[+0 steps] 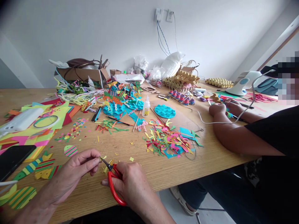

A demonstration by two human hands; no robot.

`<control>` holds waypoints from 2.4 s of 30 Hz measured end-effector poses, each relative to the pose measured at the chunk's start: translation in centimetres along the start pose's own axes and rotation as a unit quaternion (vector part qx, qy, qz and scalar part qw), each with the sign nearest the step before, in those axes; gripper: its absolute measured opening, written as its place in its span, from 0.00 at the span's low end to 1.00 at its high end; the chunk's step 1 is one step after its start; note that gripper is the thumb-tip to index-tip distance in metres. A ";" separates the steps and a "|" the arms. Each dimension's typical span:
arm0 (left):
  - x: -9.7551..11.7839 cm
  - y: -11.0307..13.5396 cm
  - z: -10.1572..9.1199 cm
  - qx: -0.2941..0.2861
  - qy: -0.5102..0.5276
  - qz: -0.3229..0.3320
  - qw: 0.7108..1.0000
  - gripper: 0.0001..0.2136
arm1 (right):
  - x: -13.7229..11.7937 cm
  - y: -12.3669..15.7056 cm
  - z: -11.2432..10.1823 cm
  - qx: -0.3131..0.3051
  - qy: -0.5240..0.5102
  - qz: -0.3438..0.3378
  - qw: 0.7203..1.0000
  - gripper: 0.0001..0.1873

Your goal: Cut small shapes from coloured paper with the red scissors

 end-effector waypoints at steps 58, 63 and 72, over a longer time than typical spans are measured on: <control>3.2 -4.1 -4.5 0.062 -0.594 0.154 0.787 0.09 | 5.0 2.7 -4.7 -0.024 0.188 0.081 0.979 0.04; 2.3 -1.0 0.5 -0.035 -0.570 0.175 0.802 0.10 | 5.1 2.2 -3.7 -0.004 0.176 0.068 0.982 0.05; 0.3 -0.1 3.2 -0.053 -0.509 0.173 0.842 0.09 | 4.1 1.4 -3.2 -0.031 0.162 0.103 0.981 0.04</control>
Point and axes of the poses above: each hand's wrist, its own y-axis away from the middle knuckle, its own z-axis out of the palm, x = y × z, the point moved 2 cm from there along -y, towards the middle knuckle, and after that the axes turned 14 degrees about -z, right-handed, at the moved point
